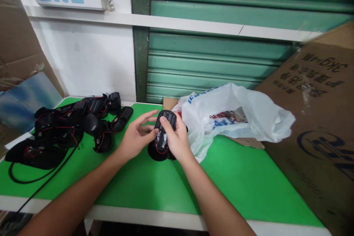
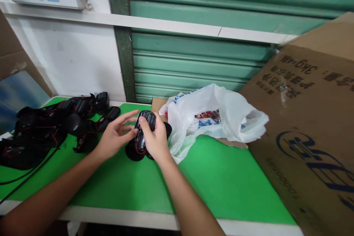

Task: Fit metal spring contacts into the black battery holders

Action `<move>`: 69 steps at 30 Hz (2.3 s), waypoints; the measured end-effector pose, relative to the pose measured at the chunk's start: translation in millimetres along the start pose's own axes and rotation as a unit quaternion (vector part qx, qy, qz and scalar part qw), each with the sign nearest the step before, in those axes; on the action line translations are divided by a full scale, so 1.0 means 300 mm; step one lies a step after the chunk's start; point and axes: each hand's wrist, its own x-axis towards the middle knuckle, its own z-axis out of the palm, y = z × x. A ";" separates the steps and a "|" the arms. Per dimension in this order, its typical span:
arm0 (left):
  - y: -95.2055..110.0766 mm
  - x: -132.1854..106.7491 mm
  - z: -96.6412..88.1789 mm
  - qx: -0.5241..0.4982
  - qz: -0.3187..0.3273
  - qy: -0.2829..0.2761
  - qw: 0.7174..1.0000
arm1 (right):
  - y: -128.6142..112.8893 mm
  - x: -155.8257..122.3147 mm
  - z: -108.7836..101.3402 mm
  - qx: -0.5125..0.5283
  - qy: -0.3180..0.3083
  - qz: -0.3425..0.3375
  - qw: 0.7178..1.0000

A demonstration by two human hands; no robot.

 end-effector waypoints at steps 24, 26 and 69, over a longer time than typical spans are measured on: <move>0.009 0.000 0.002 0.014 0.002 -0.014 1.000 | 0.021 0.006 0.001 0.057 0.002 0.010 0.998; 0.007 -0.003 0.003 0.022 0.005 -0.010 1.000 | 0.023 0.006 0.002 0.064 -0.002 0.015 0.998; 0.019 -0.005 0.038 -0.202 -0.127 -0.040 0.970 | 0.065 -0.005 0.028 0.030 0.073 0.068 0.995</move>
